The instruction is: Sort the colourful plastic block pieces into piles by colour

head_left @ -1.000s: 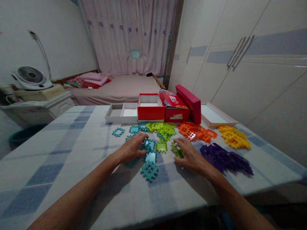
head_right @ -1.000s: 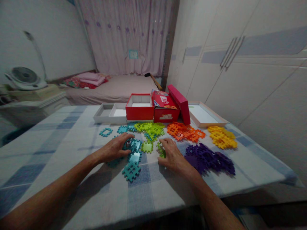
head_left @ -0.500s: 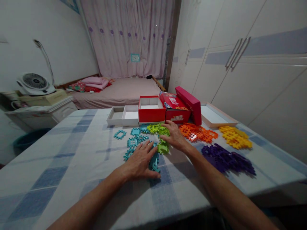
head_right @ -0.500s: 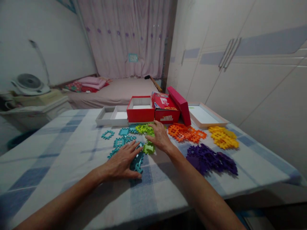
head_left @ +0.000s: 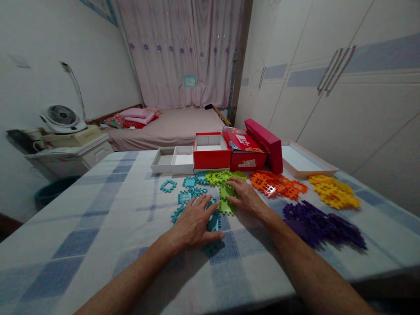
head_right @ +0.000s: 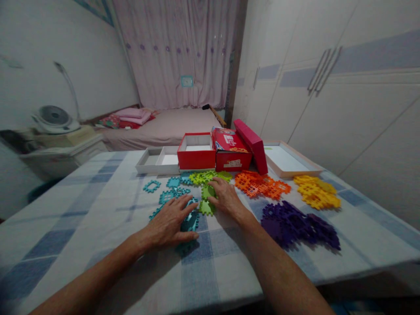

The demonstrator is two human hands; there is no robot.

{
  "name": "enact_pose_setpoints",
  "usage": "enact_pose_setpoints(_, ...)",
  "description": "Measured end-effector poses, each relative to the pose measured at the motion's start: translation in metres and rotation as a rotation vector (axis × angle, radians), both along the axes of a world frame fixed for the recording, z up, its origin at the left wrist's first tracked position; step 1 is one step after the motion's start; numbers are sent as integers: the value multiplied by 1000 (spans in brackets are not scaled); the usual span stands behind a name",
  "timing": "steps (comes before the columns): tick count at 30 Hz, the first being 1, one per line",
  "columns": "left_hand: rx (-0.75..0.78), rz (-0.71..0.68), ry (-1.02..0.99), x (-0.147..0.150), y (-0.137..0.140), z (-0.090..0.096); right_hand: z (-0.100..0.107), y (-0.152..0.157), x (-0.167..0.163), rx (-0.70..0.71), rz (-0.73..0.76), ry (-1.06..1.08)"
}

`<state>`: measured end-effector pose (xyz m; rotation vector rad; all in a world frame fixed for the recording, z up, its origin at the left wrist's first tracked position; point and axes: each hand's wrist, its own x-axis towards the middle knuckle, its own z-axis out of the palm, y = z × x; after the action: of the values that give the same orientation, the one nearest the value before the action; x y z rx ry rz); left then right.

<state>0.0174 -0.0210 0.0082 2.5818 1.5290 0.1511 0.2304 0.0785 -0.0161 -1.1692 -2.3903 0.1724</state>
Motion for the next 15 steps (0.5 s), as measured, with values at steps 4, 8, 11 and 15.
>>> enact_pose_setpoints(4,-26,-3,-3,5,14,-8,2,0,-1,12,-65,48)
enact_pose_setpoints(8,35,-24,-23,0,14,-6,4,1,-2,33,-142,58)
enact_pose_setpoints(11,46,-22,-54,-6,9,-4,5,-1,1,36,-111,7)
enact_pose_setpoints(15,24,-2,-98,-10,6,-6,2,-3,6,10,-73,-62)
